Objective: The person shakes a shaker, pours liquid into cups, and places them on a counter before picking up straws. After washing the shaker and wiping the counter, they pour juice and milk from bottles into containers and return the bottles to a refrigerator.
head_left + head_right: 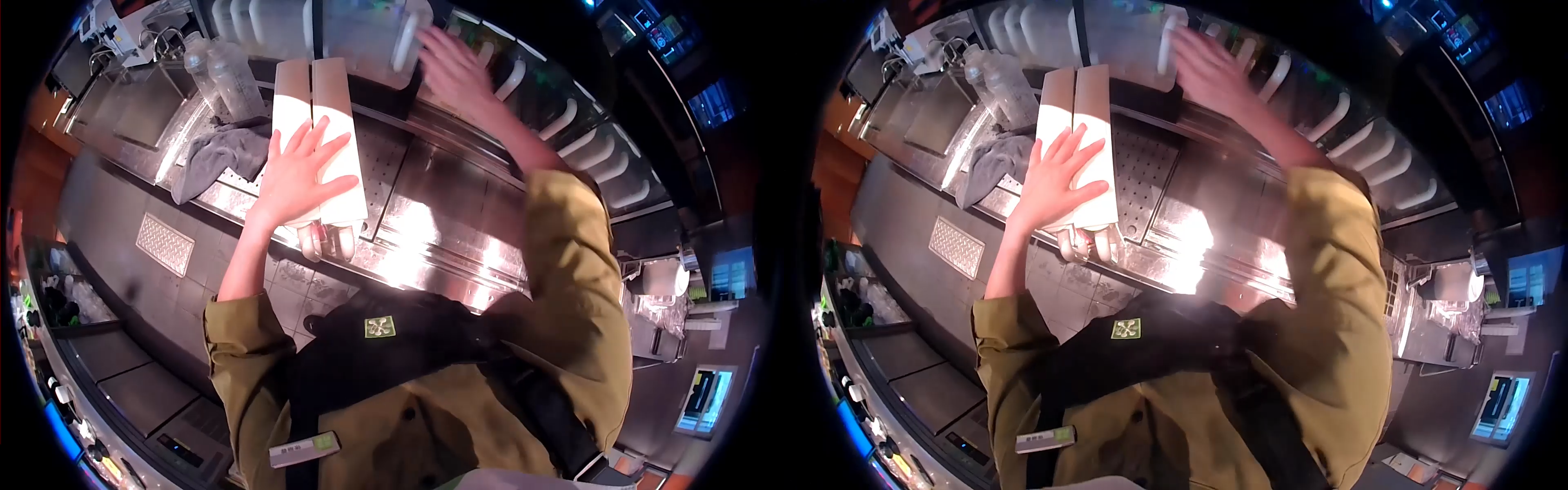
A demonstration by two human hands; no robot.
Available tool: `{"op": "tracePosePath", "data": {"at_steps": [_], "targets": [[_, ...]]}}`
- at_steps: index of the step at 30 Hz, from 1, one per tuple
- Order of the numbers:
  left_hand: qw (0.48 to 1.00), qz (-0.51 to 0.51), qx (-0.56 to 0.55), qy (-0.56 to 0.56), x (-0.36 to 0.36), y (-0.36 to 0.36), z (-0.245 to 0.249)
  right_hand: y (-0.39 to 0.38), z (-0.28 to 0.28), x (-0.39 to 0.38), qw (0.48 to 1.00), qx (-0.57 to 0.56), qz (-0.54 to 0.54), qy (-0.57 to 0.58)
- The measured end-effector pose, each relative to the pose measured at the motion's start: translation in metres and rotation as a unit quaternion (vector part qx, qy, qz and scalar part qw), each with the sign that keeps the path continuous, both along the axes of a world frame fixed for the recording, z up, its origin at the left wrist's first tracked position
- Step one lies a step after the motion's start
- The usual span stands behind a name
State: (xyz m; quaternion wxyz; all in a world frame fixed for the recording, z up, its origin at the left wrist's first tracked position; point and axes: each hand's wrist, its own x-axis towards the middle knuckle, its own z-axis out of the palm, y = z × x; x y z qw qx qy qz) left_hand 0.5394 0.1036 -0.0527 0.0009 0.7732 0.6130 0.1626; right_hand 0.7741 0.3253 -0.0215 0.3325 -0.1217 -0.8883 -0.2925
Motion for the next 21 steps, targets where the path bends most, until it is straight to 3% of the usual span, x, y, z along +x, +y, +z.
{"op": "tracePosePath", "data": {"at_steps": [3, 8, 14, 16, 18, 21], "targets": [[1.0, 0.005, -0.003, -0.005, 0.0, -0.001, 0.001, 0.032, 0.014, -0.1, 0.985, 0.109, -0.101, -0.088], [1.0, 0.007, 0.003, -0.014, -0.003, 0.003, -0.002, 0.065, 0.001, -0.096, 0.934, 0.206, -0.24, -0.167], [0.999, -0.002, 0.045, -0.014, -0.006, 0.002, -0.007, 0.051, -0.004, -0.008, 0.945, 0.129, -0.252, -0.166], [0.999, -0.001, 0.045, -0.017, -0.006, 0.0, -0.007, 0.041, -0.006, 0.03, 0.932, 0.15, -0.282, -0.169], [0.999, 0.004, 0.033, -0.009, -0.005, 0.0, -0.007, 0.018, 0.003, 0.066, 0.917, 0.064, -0.342, -0.196], [1.0, 0.012, 0.016, 0.0, -0.004, 0.0, -0.007, 0.004, -0.009, 0.161, 0.928, 0.047, -0.339, -0.148]]}}
